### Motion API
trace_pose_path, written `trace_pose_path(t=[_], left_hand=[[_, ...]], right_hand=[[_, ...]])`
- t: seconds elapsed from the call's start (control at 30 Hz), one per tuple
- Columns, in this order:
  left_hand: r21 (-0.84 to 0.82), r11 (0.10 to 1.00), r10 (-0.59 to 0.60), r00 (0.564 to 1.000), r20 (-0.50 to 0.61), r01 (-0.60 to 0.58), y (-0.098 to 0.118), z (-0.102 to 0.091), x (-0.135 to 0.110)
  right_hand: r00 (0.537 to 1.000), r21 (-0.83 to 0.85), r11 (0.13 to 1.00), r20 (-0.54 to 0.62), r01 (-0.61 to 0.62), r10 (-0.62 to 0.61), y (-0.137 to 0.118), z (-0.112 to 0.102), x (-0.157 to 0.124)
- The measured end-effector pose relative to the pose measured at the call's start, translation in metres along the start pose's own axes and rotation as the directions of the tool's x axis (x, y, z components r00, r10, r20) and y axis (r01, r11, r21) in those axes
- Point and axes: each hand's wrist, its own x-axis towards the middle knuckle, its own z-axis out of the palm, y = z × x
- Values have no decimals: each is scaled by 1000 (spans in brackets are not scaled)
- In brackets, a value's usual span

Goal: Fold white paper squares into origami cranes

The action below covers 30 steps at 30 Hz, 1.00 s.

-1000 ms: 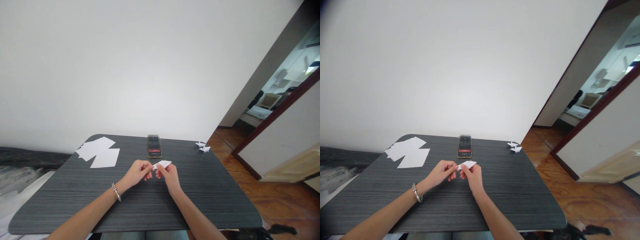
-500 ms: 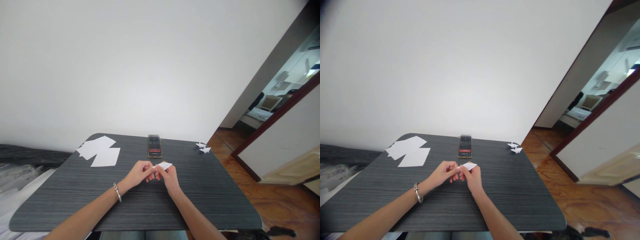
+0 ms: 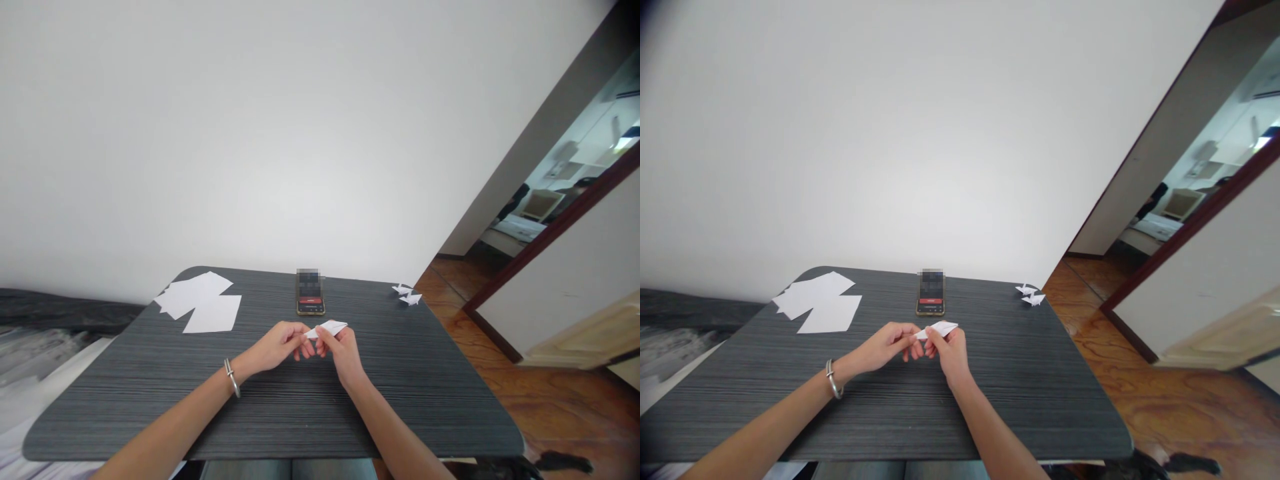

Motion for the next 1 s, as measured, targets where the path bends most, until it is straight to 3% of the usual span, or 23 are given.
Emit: trace_pose_path(t=[0.23, 0.43, 0.63, 0.8, 1.0], left_hand=[[-52, 998, 48, 992, 119, -42, 3, -10, -6], [-182, 982, -28, 986, 165, 58, 6, -14, -4], [-241, 965, -116, 992, -57, 99, 3, -11, 2], [-190, 982, -22, 981, -190, -15, 2, -9, 4], [5, 993, 109, 938, -330, -114, 3, -9, 0]], right_hand=[[1000, -7, 1000, -5, -11, 11, 0, 0, 0], [999, 11, 1000, -36, 0, 0, 0, -4, 0], [998, 47, 999, -64, 20, -17, -2, -7, 1], [998, 87, 996, -55, 8, -3, -3, -5, 0], [999, 224, 973, 22, -52, 48, -8, -1, -3]])
